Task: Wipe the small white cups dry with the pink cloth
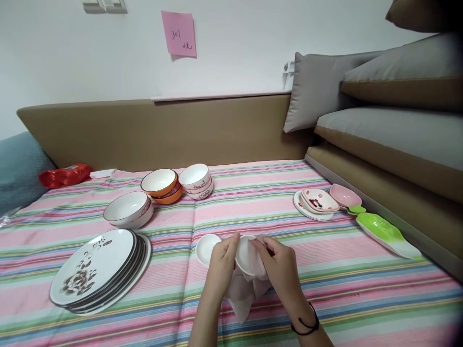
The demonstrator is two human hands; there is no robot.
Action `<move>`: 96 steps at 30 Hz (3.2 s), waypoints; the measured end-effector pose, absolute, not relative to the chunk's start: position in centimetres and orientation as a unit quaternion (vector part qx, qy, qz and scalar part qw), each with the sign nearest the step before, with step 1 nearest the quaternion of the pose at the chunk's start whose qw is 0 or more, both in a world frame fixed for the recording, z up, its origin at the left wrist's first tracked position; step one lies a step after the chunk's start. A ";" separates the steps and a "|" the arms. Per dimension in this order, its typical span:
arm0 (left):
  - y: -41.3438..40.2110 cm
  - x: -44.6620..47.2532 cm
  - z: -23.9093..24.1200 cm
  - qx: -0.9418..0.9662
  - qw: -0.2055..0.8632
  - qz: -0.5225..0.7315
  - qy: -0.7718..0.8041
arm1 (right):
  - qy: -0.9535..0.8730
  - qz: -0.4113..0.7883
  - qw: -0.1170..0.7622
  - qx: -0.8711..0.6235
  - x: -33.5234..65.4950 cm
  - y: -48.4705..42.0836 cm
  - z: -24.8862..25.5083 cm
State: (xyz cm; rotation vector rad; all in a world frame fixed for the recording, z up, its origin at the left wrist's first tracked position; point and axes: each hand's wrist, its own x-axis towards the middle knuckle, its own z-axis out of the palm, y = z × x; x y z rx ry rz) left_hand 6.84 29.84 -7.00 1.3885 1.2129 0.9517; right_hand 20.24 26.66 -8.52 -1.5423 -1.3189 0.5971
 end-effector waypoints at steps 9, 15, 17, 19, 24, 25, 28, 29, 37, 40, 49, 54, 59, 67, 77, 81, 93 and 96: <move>29.3 7.0 -6.5 0.548 0.588 0.415 0.426 | -0.409 0.334 0.587 -0.615 20.5 26.9 -8.4; 29.8 6.6 -6.7 0.588 0.501 0.429 0.468 | -0.253 0.462 0.675 -0.516 19.9 26.9 -8.3; 29.7 6.6 -6.7 0.593 0.500 0.417 0.474 | -0.232 0.472 0.678 -0.513 19.8 26.9 -8.4; 29.5 6.8 -6.6 0.586 0.504 0.420 0.475 | -0.244 0.471 0.681 -0.505 19.8 26.9 -8.5; 29.3 7.3 -6.6 0.549 0.489 0.460 0.498 | -0.362 0.459 0.623 -0.519 19.8 26.9 -8.5; 29.3 7.2 -6.6 0.550 0.487 0.461 0.499 | -0.397 0.445 0.598 -0.536 19.9 26.8 -8.5; 29.3 7.1 -6.6 0.563 0.487 0.456 0.488 | -0.507 0.341 0.512 -0.604 20.0 26.5 -8.4; 29.3 7.0 -6.6 0.564 0.490 0.457 0.484 | -0.528 0.298 0.491 -0.626 20.0 26.5 -8.4; 29.2 7.1 -6.6 0.541 0.578 0.444 0.420 | -0.524 0.197 0.487 -0.671 20.3 26.6 -8.8; 29.4 6.9 -6.6 0.573 0.523 0.445 0.447 | -0.525 0.192 0.478 -0.677 20.1 26.5 -8.7; 29.8 6.7 -6.5 0.573 0.536 0.400 0.474 | -0.560 0.188 0.469 -0.656 19.9 26.6 -9.0; 29.9 6.5 -6.7 0.580 0.556 0.373 0.464 | -0.578 0.179 0.460 -0.650 20.0 26.5 -9.0; 29.6 6.5 -6.5 0.568 0.557 0.396 0.458 | -0.568 0.178 0.456 -0.661 19.9 26.7 -9.0; 29.5 6.8 -6.1 0.551 0.561 0.428 0.446 | -0.534 0.149 0.479 -0.681 20.3 26.8 -8.7; 29.6 6.3 -6.5 0.571 0.560 0.387 0.460 | -0.548 0.162 0.440 -0.692 19.9 26.6 -9.1; 29.5 6.5 -6.5 0.553 0.592 0.398 0.431 | -0.531 0.171 0.458 -0.692 19.8 26.7 -9.0; 29.5 6.7 -6.3 0.602 0.519 0.394 0.462 | -0.570 0.163 0.429 -0.681 19.8 26.3 -8.2; 29.2 6.8 -6.1 0.580 0.543 0.406 0.452 | -0.535 0.148 0.421 -0.718 19.9 26.2 -8.1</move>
